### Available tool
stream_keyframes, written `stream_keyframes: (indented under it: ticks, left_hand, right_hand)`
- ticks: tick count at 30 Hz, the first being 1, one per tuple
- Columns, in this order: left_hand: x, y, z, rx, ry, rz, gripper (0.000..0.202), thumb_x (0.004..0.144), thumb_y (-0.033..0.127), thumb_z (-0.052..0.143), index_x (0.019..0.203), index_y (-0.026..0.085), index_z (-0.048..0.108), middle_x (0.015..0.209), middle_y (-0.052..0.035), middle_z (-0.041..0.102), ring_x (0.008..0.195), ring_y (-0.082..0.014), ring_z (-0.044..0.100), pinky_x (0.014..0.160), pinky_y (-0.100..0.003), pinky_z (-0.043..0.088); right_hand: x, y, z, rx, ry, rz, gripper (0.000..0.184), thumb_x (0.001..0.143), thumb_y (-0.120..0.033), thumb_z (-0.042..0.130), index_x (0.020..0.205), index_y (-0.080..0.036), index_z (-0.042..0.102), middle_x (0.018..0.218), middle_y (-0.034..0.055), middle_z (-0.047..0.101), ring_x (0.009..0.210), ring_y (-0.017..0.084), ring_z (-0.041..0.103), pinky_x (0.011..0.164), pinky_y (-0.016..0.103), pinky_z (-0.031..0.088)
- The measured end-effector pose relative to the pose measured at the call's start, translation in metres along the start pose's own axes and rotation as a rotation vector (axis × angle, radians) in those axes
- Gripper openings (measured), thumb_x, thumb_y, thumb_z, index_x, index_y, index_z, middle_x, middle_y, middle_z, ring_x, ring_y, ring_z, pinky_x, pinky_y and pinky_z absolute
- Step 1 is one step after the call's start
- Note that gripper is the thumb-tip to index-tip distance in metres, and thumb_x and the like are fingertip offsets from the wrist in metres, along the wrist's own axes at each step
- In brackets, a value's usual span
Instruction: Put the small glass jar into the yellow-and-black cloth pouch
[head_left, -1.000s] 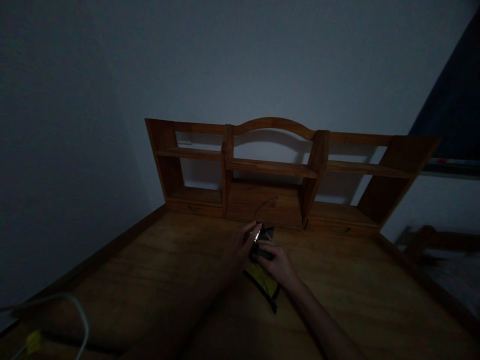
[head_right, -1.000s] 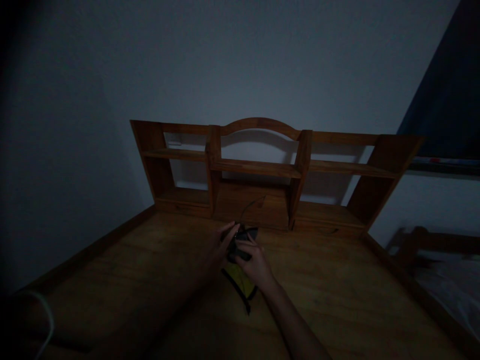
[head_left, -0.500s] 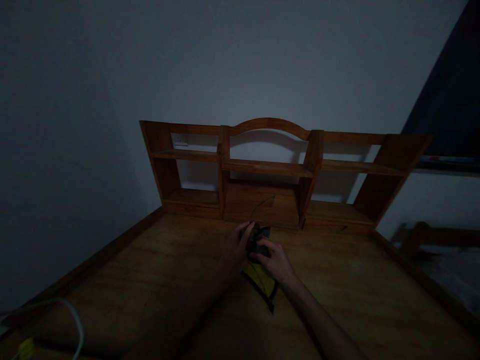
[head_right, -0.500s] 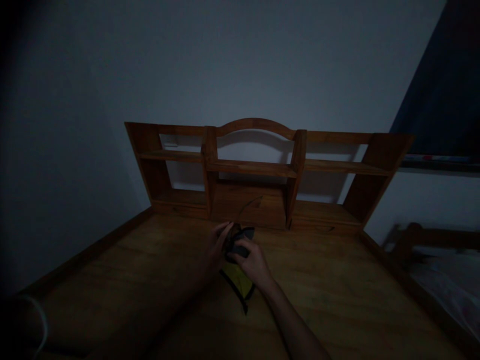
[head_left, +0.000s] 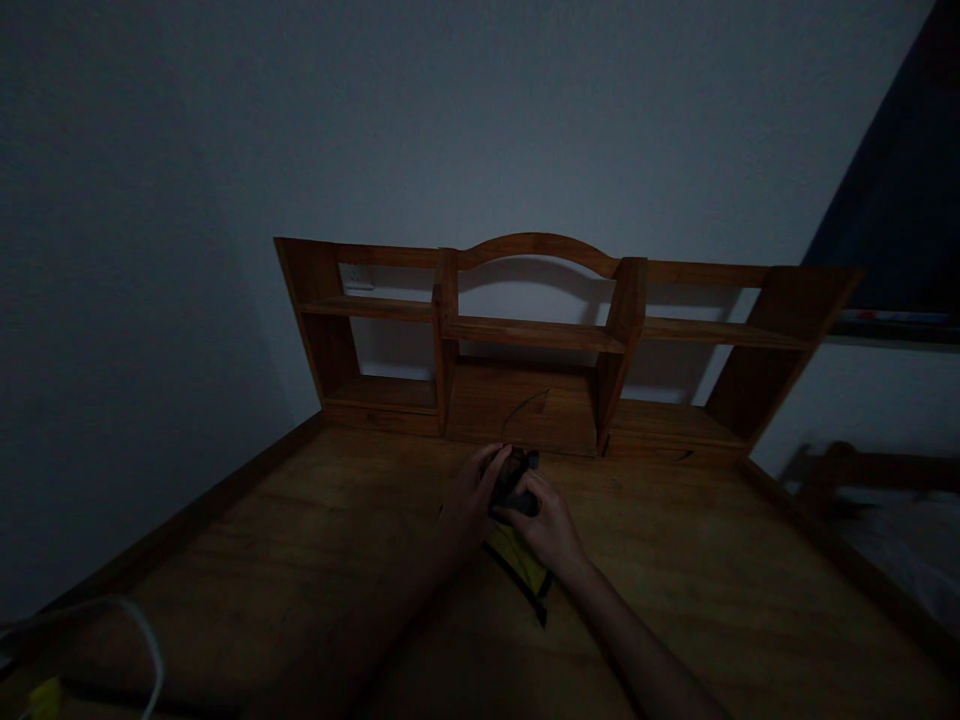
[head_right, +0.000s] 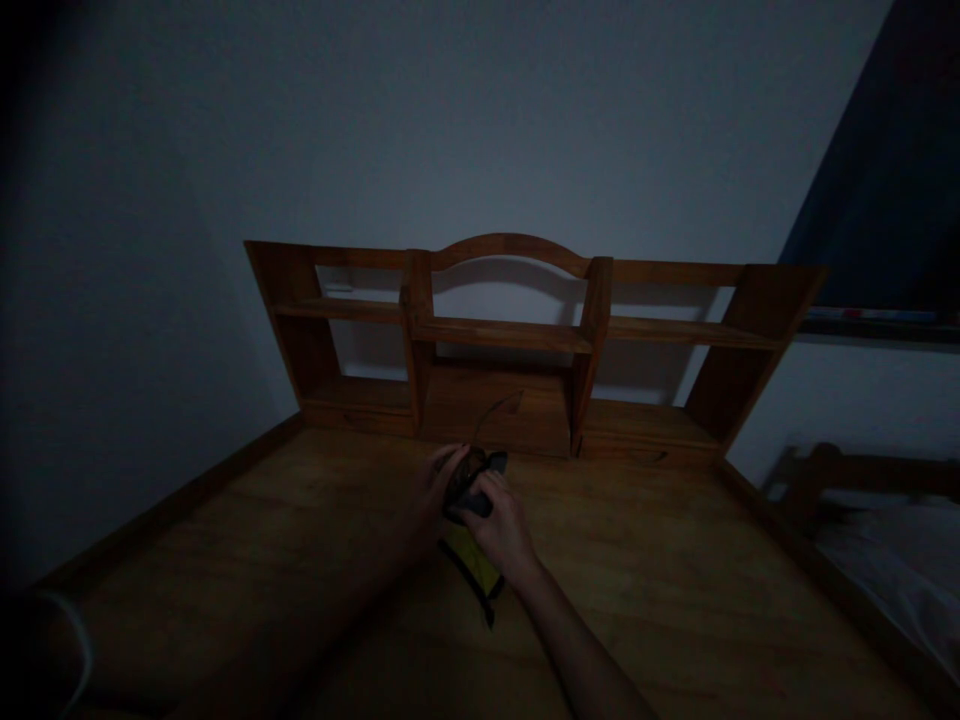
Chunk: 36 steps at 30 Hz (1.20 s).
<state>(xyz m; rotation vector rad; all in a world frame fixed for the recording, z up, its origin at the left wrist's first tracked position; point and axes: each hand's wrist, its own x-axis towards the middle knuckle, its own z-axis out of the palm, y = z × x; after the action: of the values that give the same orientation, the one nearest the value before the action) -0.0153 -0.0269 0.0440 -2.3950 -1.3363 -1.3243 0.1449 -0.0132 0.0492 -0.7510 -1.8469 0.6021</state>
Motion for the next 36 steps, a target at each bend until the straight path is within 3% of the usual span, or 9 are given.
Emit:
stream_keyframes:
  ticks: [12,25,36]
  left_hand:
    - [0.002,-0.004,0.006,-0.047,0.07,-0.01,0.073,0.083,0.012,0.055,0.149,0.026,0.027,0.144,-0.0123,0.039,0.134,-0.0259,0.042,0.111,-0.046,0.041]
    - [0.004,-0.008,0.012,-0.134,0.14,-0.076,0.067,0.08,0.007,0.054,0.142,0.023,0.036,0.138,-0.0116,0.044,0.129,-0.0244,0.046,0.11,-0.046,0.042]
    - [0.007,-0.012,0.014,-0.14,0.2,-0.073,0.063,0.08,0.013,0.058,0.139,0.02,0.037,0.134,-0.0129,0.047,0.127,-0.0247,0.048,0.109,-0.046,0.043]
  right_hand:
    - [-0.002,-0.005,-0.002,-0.048,-0.02,-0.044,0.016,0.08,-0.012,0.067,0.081,-0.022,0.055,0.089,0.0005,0.06,0.089,0.02,0.056,0.079,0.03,0.042]
    - [-0.002,-0.004,-0.004,-0.087,-0.047,-0.136,0.008,0.09,-0.018,0.058,0.096,-0.022,0.063,0.098,0.0069,0.066,0.096,0.024,0.059,0.086,0.037,0.047]
    - [-0.002,0.002,-0.003,-0.082,-0.047,-0.147,0.021,0.089,-0.01,0.051,0.101,-0.021,0.065,0.1,0.0071,0.068,0.097,0.023,0.061,0.086,0.036,0.049]
